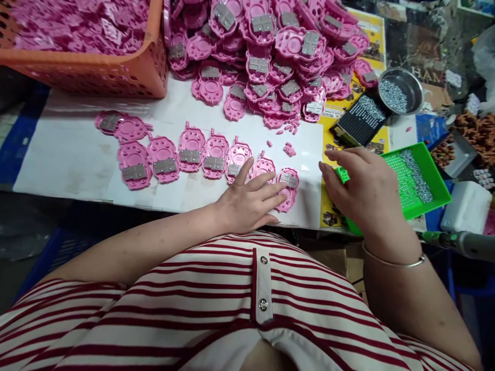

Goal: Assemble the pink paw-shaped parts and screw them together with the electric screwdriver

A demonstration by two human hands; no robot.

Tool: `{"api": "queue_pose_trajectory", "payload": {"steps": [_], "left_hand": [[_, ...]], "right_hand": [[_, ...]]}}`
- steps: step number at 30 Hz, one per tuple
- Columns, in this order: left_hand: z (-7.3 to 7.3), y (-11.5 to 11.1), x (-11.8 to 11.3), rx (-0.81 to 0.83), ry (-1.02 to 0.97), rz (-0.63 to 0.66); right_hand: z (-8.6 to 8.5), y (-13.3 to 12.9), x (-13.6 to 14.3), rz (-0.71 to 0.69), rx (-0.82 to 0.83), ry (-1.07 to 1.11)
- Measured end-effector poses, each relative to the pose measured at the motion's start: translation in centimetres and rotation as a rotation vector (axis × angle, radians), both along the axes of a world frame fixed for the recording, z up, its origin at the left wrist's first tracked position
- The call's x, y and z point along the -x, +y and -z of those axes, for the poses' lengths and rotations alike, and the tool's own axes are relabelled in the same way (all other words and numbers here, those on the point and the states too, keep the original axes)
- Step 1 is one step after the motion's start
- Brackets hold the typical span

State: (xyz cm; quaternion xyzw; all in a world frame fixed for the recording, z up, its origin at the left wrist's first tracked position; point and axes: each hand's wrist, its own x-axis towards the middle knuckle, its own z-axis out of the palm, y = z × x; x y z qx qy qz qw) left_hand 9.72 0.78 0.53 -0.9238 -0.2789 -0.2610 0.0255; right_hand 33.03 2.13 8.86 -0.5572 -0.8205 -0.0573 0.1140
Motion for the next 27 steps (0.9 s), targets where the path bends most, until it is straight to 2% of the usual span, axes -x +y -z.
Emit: {"api": "queue_pose_trajectory", "payload": {"steps": [2, 5, 7, 9, 12, 16, 18, 21, 24, 27], "left_hand": [[-0.2, 0.0, -0.1, 0.028, 0.017, 0.048], [-0.3, 0.0, 0.0, 0.084, 0.048, 0.109], [-0.4, 0.0, 0.2, 0.096, 0.054, 0.097], [-0.4, -0.1, 0.3, 0.087, 0.049, 0.059], [-0.4, -0.4, 0.3, 0.073, 0.029, 0.010], [-0.1, -0.8, -0.1, 0.052, -0.013, -0.001], [0.1, -0.9, -0.2, 0.045, -0.030, 0.005], [0.2, -0.9, -0.3, 0.041, -0.036, 0.004], [0.3, -0.7, -0.4, 0.038, 0.000, 0.020], [0.3, -0.5, -0.6, 0.041, 0.040, 0.038]], "right_hand": [[-0.4, 0.7, -0.1, -0.095, 0.126, 0.007], [0.2, 0.4, 0.4, -0.370, 0.340, -0.052], [0.7, -0.5, 0.6, -0.436, 0.383, -0.163], [0.8, -1.7, 0.7, -0.362, 0.371, -0.296], [0.7, -3.8, 1.2, -0.155, 0.351, -0.449], [1.0, -5.8, 3.2, 0.082, 0.342, -0.451], [1.0, -5.8, 3.9, 0.136, 0.398, -0.395], [0.4, -4.4, 3.8, 0.181, 0.466, -0.273], [-0.4, -1.2, 3.1, 0.282, 0.353, -0.162], [-0.2, 3.1, 3.2, 0.223, 0.321, -0.046]]}}
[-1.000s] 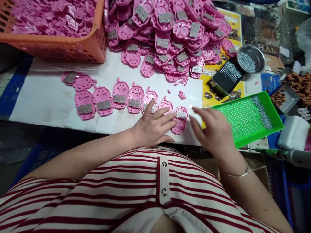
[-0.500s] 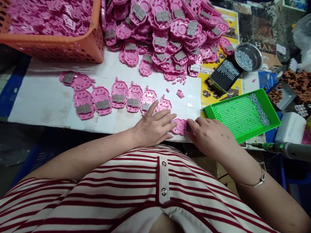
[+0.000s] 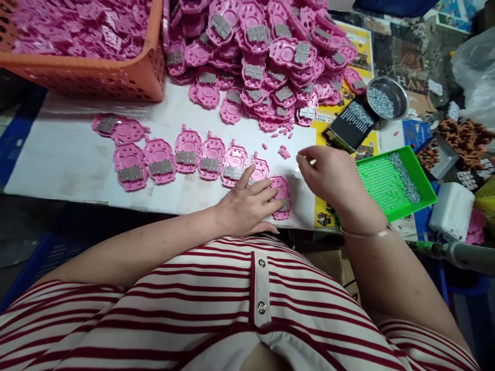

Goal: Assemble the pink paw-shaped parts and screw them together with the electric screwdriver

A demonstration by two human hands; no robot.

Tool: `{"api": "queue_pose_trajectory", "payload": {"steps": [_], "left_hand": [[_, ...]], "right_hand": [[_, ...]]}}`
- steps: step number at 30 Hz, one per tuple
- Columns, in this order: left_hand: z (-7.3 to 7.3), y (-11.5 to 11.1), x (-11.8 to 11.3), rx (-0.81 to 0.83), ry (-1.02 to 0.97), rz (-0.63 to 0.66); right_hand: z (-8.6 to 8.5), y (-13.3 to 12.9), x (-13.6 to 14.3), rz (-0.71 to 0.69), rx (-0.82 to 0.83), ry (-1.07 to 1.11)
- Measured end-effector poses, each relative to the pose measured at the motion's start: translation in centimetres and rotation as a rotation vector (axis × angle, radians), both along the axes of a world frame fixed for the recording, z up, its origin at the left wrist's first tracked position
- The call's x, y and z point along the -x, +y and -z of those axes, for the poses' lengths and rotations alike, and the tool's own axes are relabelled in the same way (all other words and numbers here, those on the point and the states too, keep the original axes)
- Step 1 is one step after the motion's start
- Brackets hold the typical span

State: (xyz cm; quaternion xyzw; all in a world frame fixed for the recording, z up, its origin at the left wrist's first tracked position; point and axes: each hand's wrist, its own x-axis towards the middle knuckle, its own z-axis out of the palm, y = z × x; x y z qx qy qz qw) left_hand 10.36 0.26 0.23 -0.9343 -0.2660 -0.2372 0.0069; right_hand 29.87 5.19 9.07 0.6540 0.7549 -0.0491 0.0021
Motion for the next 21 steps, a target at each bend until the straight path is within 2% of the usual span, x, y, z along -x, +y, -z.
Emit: {"api": "queue_pose_trajectory", "payload": {"steps": [2, 5, 9, 13, 19, 21], "left_hand": [[0.0, 0.1, -0.1, 0.005, -0.001, 0.001], [0.1, 0.2, 0.0, 0.007, -0.030, 0.000], [0.2, 0.3, 0.3, 0.015, -0.071, -0.028], [0.2, 0.3, 0.4, 0.025, -0.086, -0.033], [0.1, 0.3, 0.6, 0.042, -0.095, -0.042], [0.1, 0.3, 0.6, 0.047, -0.085, -0.045]], "right_hand": [[0.8, 3.0, 0.3, 0.005, -0.001, 0.020], [2.4, 7.2, 0.3, 0.099, -0.026, -0.005], [4.1, 10.6, -0.4, 0.160, 0.047, 0.028], [4.6, 10.5, -0.5, 0.123, 0.122, 0.055], [4.9, 7.2, 0.5, 0.026, 0.101, -0.065], [4.7, 6.4, 0.5, 0.003, 0.072, -0.043]]}}
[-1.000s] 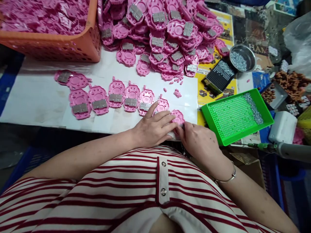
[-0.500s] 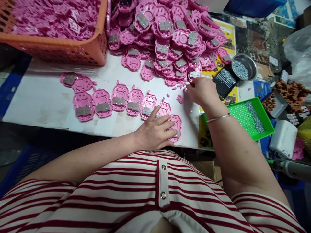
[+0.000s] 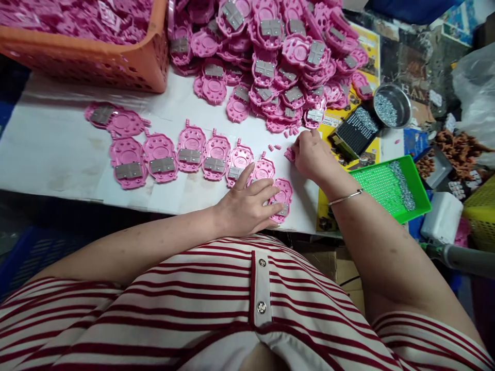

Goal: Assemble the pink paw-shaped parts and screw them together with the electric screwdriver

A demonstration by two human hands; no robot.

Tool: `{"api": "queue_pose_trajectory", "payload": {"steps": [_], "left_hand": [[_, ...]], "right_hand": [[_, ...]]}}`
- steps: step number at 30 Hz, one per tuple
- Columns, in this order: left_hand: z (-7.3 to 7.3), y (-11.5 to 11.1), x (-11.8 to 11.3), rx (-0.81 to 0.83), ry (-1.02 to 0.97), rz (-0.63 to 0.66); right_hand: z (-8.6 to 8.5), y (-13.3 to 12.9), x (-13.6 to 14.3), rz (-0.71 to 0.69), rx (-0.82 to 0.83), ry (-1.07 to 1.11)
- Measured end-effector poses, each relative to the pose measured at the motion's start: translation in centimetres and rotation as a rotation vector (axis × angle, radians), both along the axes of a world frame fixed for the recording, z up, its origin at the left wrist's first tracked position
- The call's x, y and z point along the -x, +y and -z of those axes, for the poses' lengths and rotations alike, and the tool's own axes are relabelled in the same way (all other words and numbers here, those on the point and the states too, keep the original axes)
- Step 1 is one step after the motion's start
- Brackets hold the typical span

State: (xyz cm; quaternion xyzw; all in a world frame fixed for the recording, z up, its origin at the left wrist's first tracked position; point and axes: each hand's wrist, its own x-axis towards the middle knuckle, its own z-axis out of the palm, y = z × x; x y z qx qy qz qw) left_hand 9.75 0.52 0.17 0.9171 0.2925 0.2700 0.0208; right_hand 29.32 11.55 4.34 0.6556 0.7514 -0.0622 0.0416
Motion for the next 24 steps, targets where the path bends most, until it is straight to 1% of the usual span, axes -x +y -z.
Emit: {"api": "queue_pose_trajectory", "payload": {"steps": [2, 4, 5, 7, 8, 10, 11, 12, 14, 18, 20, 24], "left_hand": [[0.0, -0.1, 0.0, -0.002, 0.013, -0.001], [0.0, -0.2, 0.1, -0.011, 0.019, -0.002], [0.0, -0.2, 0.2, -0.018, 0.017, -0.006], [-0.1, -0.4, 0.3, -0.032, 0.012, -0.013], [-0.1, -0.4, 0.3, -0.040, 0.011, -0.017], [-0.1, -0.5, 0.4, -0.056, 0.014, -0.024], [-0.2, -0.6, 0.5, -0.061, 0.017, -0.023], [-0.2, -0.7, 0.6, -0.066, 0.016, -0.023], [-0.1, -0.7, 0.7, -0.070, 0.006, -0.018], [0.0, -0.8, 0.9, -0.049, 0.000, -0.007], [0.0, -0.7, 0.9, -0.040, -0.002, -0.009], [-0.1, -0.7, 0.8, -0.039, -0.018, -0.010]], "right_hand": [[-0.4, -0.7, -0.3, 0.025, -0.041, 0.125], [-0.9, -1.4, -1.0, 0.071, -0.068, 0.333], [-1.3, -1.9, -1.3, 0.089, -0.052, 0.448], [-1.8, -3.1, -1.9, 0.115, 0.047, 0.671], [-2.0, -3.7, -2.1, 0.124, 0.131, 0.768], [-2.2, -4.7, -2.3, 0.153, 0.297, 0.922], [-2.2, -5.0, -2.2, 0.170, 0.355, 0.968], [-2.1, -5.2, -2.1, 0.183, 0.392, 0.985], [-1.9, -5.1, -1.6, 0.200, 0.410, 0.943], [-1.5, -4.2, -0.5, 0.188, 0.436, 0.724], [-1.5, -3.8, 0.0, 0.175, 0.449, 0.659], [-1.5, -3.2, 0.8, 0.161, 0.463, 0.629]]}}
